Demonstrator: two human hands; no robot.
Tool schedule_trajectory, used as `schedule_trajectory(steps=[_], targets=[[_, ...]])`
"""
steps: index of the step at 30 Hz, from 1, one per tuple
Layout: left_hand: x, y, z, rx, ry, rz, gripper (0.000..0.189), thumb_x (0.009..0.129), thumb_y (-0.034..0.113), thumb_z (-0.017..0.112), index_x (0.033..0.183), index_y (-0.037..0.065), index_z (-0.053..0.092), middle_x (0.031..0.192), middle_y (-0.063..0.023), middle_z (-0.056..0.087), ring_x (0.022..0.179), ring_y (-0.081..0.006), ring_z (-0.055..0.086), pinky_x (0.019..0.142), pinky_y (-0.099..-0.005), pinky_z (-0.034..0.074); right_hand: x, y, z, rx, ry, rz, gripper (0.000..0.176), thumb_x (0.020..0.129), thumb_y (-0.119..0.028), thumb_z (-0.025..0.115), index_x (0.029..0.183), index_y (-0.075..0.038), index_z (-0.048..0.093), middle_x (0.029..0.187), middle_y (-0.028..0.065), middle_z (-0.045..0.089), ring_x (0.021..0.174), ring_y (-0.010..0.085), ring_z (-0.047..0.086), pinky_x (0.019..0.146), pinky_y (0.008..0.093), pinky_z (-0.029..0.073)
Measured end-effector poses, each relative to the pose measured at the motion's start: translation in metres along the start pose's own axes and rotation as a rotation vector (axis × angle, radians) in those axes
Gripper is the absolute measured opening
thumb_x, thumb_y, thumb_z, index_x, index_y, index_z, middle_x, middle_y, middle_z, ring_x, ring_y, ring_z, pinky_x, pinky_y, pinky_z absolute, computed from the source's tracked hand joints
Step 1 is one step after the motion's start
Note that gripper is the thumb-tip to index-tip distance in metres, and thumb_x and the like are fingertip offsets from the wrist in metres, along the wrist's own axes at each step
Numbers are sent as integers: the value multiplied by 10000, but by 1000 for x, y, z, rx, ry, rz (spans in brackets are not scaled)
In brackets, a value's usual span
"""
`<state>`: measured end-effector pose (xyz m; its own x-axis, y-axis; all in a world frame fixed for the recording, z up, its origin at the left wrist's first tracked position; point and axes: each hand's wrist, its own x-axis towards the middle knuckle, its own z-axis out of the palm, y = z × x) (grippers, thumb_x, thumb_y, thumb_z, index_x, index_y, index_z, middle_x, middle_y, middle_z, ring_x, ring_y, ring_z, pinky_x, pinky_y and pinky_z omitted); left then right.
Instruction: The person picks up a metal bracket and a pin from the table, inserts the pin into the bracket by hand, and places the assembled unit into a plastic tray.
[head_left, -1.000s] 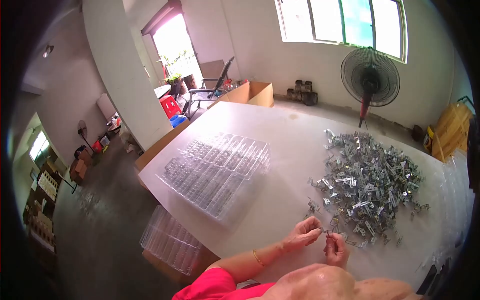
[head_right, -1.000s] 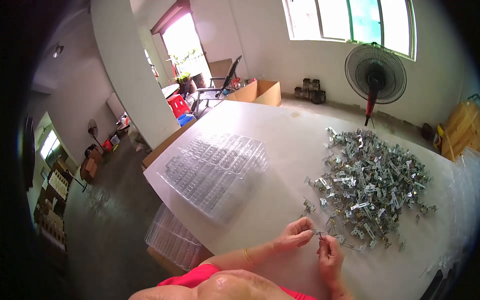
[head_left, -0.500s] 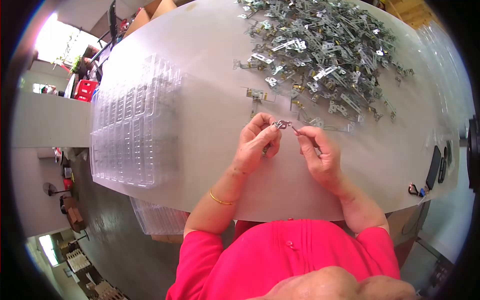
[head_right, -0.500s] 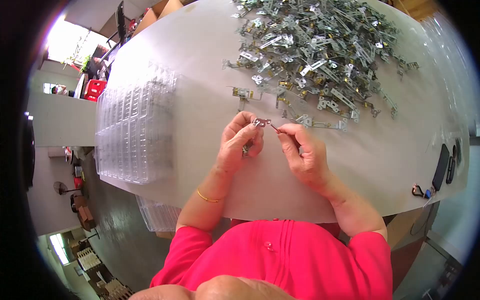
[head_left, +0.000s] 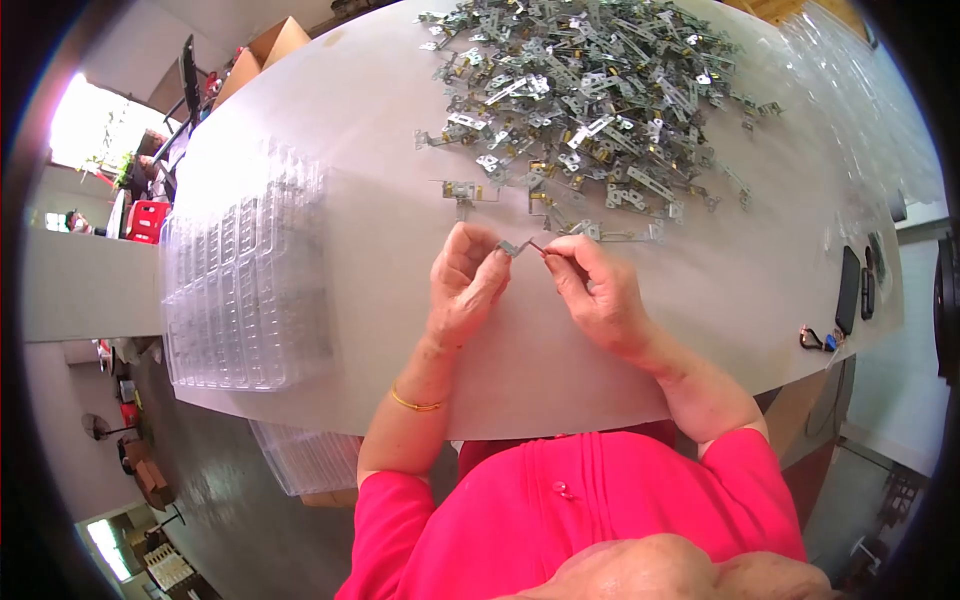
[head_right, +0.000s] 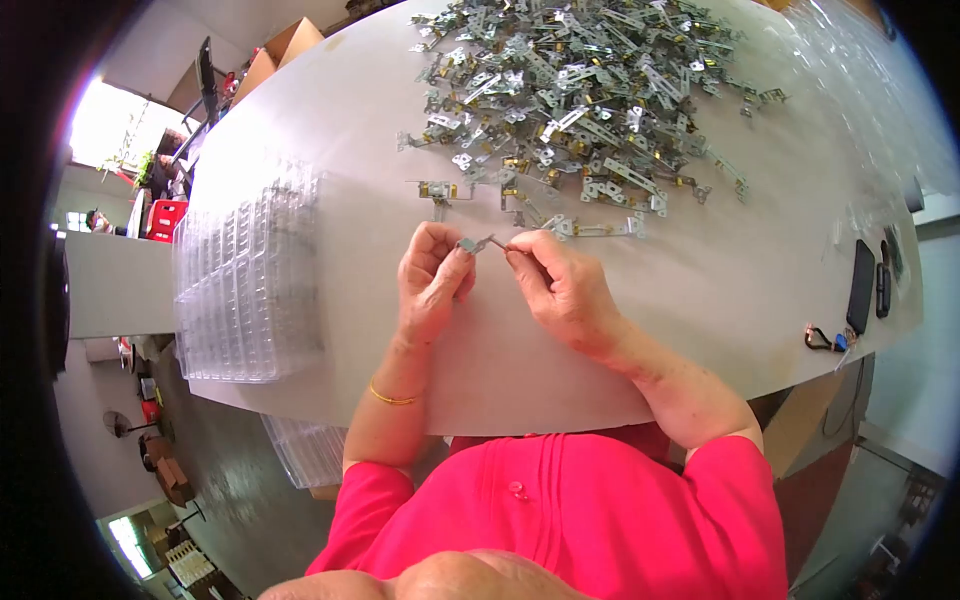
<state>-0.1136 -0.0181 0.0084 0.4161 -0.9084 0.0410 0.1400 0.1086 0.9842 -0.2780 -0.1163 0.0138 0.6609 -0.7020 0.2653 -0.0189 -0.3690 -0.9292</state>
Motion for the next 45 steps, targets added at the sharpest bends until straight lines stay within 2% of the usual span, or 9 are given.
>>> schedule_trajectory(steps=[9, 16, 23, 28, 30, 36, 38, 39, 45], targets=[[-6, -2, 3, 219, -9, 57, 110, 926, -12, 621, 968, 34, 531, 807, 16, 586, 700, -22, 507, 588, -185, 408, 3, -9, -4, 251, -138, 322, 151, 1027, -120, 515, 1145, -42, 568, 779, 25, 625, 671, 105, 589, 635, 266, 500], [-7, 5, 7, 317, -102, 23, 104, 906, -10, 633, 926, 28, 538, 784, 21, 585, 695, -15, 505, 588, -191, 401, 12, -8, -14, 577, -289, 508, 154, 1026, -153, 522, 1080, -31, 599, 848, 8, 621, 741, 76, 576, 697, 236, 494], [-7, 8, 12, 255, -324, -27, 113, 880, 9, 646, 931, 33, 549, 709, 28, 566, 588, -22, 459, 518, -197, 358, 13, -5, -16, 454, -167, 284, 106, 988, -155, 612, 968, -51, 619, 895, -34, 616, 813, 54, 544, 754, 223, 457], [0, 16, 7, 58, -160, -298, 126, 930, 149, 630, 957, 51, 556, 707, 8, 569, 556, -56, 483, 481, -210, 347, 13, -14, -22, 511, -97, 58, 73, 953, -109, 647, 937, -42, 622, 924, -9, 642, 886, 107, 583, 817, 265, 464], [1, 14, 5, 61, -148, -310, 157, 935, 188, 635, 964, 54, 557, 722, -6, 571, 559, -61, 483, 482, -209, 345, 12, -12, -23, 171, -171, -171, 41, 926, -53, 654, 922, -29, 621, 997, 34, 648, 917, 159, 609, 832, 301, 482], [2, 10, -1, -82, -270, -363, 223, 964, 257, 587, 988, 36, 568, 789, -68, 628, 591, -110, 564, 494, -221, 397, 12, -14, -19, -11, -181, -343, 25, 927, -9, 636, 924, -19, 613, 1007, 50, 654, 912, 163, 627, 810, 328, 513], [3, 12, 2, -308, -243, -418, 319, 996, 324, 504, 1046, 18, 582, 869, -135, 686, 653, -195, 640, 550, -274, 475, 9, -14, -17, 219, -131, -171, 13, 949, -29, 620, 943, -17, 616, 977, 42, 659, 893, 146, 629, 813, 313, 516], [7, 8, -6, -343, -372, -351, 440, 1017, 376, 430, 1160, -11, 581, 1058, -205, 690, 849, -280, 691, 700, -337, 534, 8, -13, -16, 448, -80, 5, 38, 972, -48, 603, 962, -16, 619, 948, 35, 664, 875, 128, 631, 816, 299, 518], [3, 0, 4, -336, -232, 54, 401, 998, 204, 557, 1330, -20, 529, 1373, -200, 541, 1291, -309, 525, 1003, -431, 484, 16, -3, -23, 762, 36, 248, 144, 1017, -144, 564, 1048, -24, 638, 981, 37, 656, 869, 116, 633, 848, 295, 527]])
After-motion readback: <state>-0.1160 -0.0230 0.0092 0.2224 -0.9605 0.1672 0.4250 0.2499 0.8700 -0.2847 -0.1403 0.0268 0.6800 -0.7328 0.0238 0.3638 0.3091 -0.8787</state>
